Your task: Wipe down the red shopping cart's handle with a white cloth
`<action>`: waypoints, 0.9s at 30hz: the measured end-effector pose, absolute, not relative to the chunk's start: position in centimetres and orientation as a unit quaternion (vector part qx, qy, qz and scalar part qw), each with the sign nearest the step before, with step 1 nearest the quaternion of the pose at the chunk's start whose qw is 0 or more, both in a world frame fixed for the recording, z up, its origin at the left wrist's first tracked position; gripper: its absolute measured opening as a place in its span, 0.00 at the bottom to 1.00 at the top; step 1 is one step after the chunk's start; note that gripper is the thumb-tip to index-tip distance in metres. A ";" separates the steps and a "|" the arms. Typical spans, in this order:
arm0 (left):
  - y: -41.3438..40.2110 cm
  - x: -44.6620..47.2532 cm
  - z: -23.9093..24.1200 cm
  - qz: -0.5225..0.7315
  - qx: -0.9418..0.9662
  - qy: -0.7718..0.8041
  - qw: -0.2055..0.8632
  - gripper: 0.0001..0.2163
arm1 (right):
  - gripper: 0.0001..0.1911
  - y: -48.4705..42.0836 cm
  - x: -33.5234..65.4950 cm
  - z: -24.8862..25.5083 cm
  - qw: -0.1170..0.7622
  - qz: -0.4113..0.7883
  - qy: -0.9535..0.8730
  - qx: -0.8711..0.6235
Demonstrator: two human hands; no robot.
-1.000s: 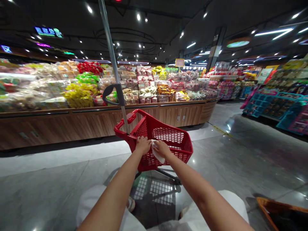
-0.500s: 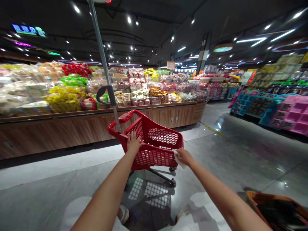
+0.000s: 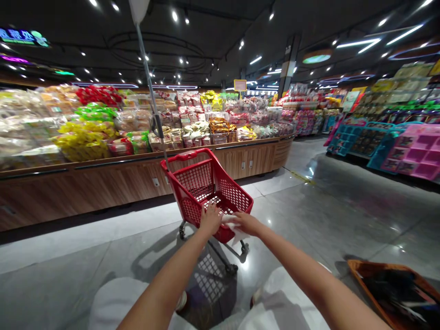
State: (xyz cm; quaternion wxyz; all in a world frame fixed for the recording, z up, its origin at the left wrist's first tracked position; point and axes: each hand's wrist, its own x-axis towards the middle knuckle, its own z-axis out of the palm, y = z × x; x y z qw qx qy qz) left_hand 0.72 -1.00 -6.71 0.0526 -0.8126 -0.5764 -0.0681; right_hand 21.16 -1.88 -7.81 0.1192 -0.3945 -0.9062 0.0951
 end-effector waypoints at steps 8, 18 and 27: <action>-0.8 -2.0 -7.3 -0.073 -0.753 -0.653 0.042 0.21 | 0.16 -1.5 17.7 -7.6 0.103 0.087 -0.898 -0.419; -1.5 -4.8 -7.5 -0.066 -0.753 -0.654 0.030 0.22 | 0.15 -2.1 15.3 -6.5 0.071 0.057 -0.898 -0.430; -2.3 -3.6 -7.8 -0.083 -0.741 -0.665 0.029 0.21 | 0.15 -4.3 12.1 -7.4 0.113 0.037 -0.886 -0.449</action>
